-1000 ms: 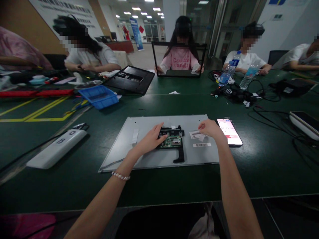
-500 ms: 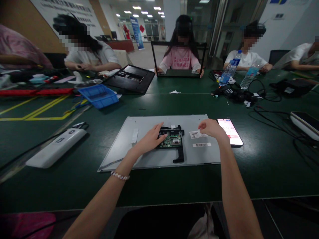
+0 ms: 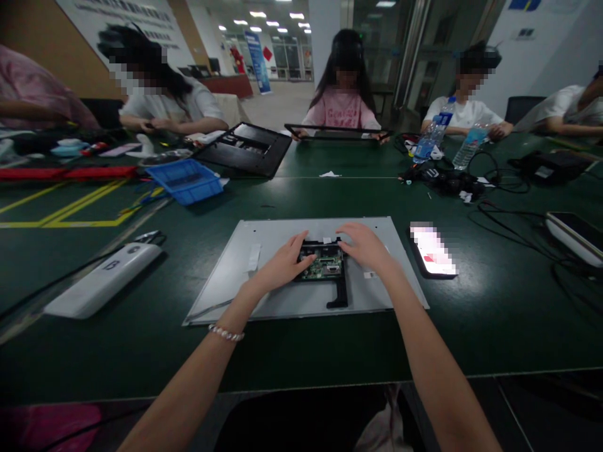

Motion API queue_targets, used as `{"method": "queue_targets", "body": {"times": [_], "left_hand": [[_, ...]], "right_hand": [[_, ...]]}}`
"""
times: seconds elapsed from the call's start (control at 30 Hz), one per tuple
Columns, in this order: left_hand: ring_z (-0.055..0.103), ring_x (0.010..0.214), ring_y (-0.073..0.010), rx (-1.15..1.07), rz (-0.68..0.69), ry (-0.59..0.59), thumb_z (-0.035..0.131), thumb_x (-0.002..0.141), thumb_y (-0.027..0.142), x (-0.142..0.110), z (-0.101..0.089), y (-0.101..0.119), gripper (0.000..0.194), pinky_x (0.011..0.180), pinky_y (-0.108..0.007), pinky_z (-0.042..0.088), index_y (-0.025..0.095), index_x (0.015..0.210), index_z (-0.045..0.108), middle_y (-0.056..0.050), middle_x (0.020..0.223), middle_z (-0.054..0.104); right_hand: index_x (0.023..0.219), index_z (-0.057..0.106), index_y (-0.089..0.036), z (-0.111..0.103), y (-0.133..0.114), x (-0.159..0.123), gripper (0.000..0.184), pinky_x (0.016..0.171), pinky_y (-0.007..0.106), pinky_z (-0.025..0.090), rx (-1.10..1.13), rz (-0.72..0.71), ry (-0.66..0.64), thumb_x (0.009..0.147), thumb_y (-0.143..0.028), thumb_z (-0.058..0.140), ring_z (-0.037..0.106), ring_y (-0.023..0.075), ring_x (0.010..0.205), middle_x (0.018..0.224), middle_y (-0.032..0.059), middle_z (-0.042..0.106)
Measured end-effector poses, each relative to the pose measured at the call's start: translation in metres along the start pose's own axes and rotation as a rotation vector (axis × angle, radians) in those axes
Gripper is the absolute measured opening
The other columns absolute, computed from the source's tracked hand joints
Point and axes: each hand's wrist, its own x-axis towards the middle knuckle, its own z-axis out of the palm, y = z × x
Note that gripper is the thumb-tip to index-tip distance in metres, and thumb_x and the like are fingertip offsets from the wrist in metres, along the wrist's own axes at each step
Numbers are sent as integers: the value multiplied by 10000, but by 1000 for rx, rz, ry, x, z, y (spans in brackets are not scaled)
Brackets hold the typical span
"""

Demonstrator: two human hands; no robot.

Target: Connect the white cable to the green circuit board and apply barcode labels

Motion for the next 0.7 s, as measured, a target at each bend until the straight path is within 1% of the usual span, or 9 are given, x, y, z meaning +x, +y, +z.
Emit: {"method": "queue_targets", "body": {"times": [0.1, 0.17, 0.27, 0.37, 0.47, 0.57, 0.7], "left_hand": [[413, 1249, -293, -5, -3, 41, 385, 887, 490, 1, 2, -2, 665, 1016, -406, 350, 135, 1413, 184, -172, 1413, 330], [403, 1257, -294, -5, -8, 67, 401, 877, 503, 0, 3, -3, 684, 1013, -399, 352, 136, 1412, 185, -174, 1413, 326], [433, 1228, -296, 2, -24, 76, 416, 862, 535, 0, 4, -5, 720, 994, -396, 370, 126, 1410, 190, -181, 1381, 365], [441, 1216, -298, 18, -27, 89, 419, 855, 555, -1, 5, -5, 735, 989, -400, 374, 117, 1405, 203, -185, 1354, 396], [441, 1214, -292, 29, -22, 93, 414, 860, 547, -2, 5, -5, 726, 995, -399, 369, 113, 1404, 209, -184, 1346, 409], [444, 1213, -289, 35, -19, 91, 415, 862, 538, -1, 5, -5, 719, 998, -396, 365, 113, 1405, 210, -182, 1349, 410], [443, 1216, -291, 38, -16, 88, 426, 861, 526, -1, 5, -4, 718, 1001, -395, 360, 103, 1401, 215, -189, 1348, 412]], "right_hand": [[1024, 649, -199, 18, -12, 9, 227, 945, 338, 401, -16, -51, -60, 819, -186, 551, 555, 190, 1049, 1096, 59, 641], [969, 668, -193, 26, -14, 13, 194, 920, 329, 411, -47, -34, -95, 830, -164, 536, 573, 190, 1010, 1044, 62, 663], [926, 680, -187, 33, -13, 17, 185, 881, 312, 422, -96, 30, -107, 853, -166, 511, 593, 184, 959, 991, 65, 679], [926, 685, -190, 34, -11, 19, 202, 859, 305, 425, -134, 61, -114, 875, -205, 490, 597, 187, 947, 984, 68, 681], [945, 686, -195, 31, -9, 20, 208, 845, 302, 429, -140, 32, -156, 874, -243, 497, 599, 189, 939, 983, 68, 683], [964, 686, -200, 28, -9, 20, 207, 837, 297, 430, -167, -5, -194, 865, -221, 504, 596, 188, 950, 998, 65, 681], [965, 688, -202, 27, -15, 24, 232, 815, 298, 429, -244, 29, -162, 877, -196, 474, 596, 196, 954, 1007, 69, 681]]}}
